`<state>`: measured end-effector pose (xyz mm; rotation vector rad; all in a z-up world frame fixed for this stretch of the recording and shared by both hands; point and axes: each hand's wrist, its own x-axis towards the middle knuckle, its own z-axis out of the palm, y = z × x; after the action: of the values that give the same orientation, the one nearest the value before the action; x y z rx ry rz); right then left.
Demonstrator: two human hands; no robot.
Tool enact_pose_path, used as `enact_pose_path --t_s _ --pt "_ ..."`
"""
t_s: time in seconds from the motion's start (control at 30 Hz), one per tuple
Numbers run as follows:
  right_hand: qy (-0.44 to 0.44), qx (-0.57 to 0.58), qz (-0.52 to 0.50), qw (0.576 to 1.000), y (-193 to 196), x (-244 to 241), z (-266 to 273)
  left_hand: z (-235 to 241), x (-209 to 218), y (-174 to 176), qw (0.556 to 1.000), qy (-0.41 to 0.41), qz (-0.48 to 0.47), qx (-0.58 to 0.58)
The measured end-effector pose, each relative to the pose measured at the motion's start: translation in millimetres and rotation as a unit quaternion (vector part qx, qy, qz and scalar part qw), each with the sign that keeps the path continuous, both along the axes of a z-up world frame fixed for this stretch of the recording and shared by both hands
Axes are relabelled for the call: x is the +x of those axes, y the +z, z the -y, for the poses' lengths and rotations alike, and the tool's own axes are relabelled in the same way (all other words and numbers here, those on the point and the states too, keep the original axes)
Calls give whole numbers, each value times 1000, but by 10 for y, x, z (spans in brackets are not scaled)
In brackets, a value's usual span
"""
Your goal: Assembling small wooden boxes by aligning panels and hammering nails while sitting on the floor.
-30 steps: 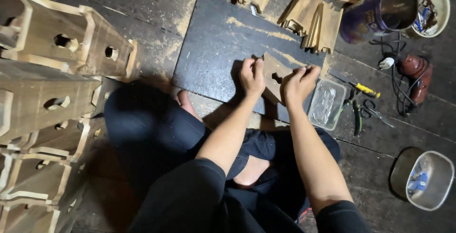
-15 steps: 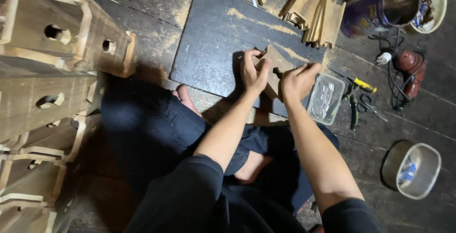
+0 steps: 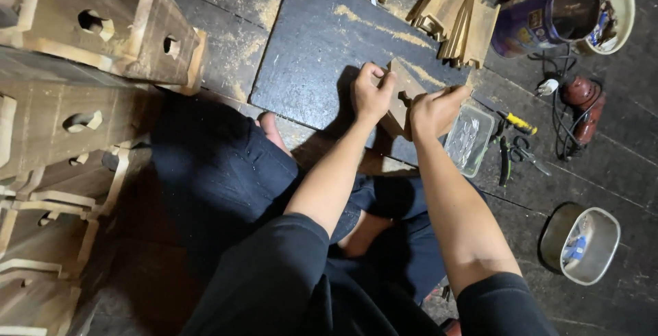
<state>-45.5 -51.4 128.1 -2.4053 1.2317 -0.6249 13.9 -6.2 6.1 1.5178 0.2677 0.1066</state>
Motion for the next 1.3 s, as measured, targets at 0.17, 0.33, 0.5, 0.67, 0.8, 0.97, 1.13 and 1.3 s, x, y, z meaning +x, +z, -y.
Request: enact_pose_path --t_s 0.17,0.33,0.5,0.67,0.8,0.97,1.13,1.3 --pt "4 8 32 999 -209 -17 146 -3 -19 -90 1000 -2 10 -13" --pt "106 -9 228 968 -510 -336 666 -77 -53 -49 999 -16 30 -33" --pt "331 56 201 920 191 -685 335 -116 -64 -61 997 -26 54 -42" --pt "401 10 112 909 175 -782 335 -99 -38 -75 997 -36 45 -45" --pt "441 -46 45 895 250 -769 224 -126 -53 3 999 -39 17 -34" --pt "448 -101 -21 888 212 -737 261 -87 -61 -53 999 -34 6 -17" --pt "472 -175 -57 862 165 -668 339 -119 -49 9 999 -31 14 -19" --pt "481 -322 -148 802 243 -631 237 -108 -51 -15 999 -23 21 -16"
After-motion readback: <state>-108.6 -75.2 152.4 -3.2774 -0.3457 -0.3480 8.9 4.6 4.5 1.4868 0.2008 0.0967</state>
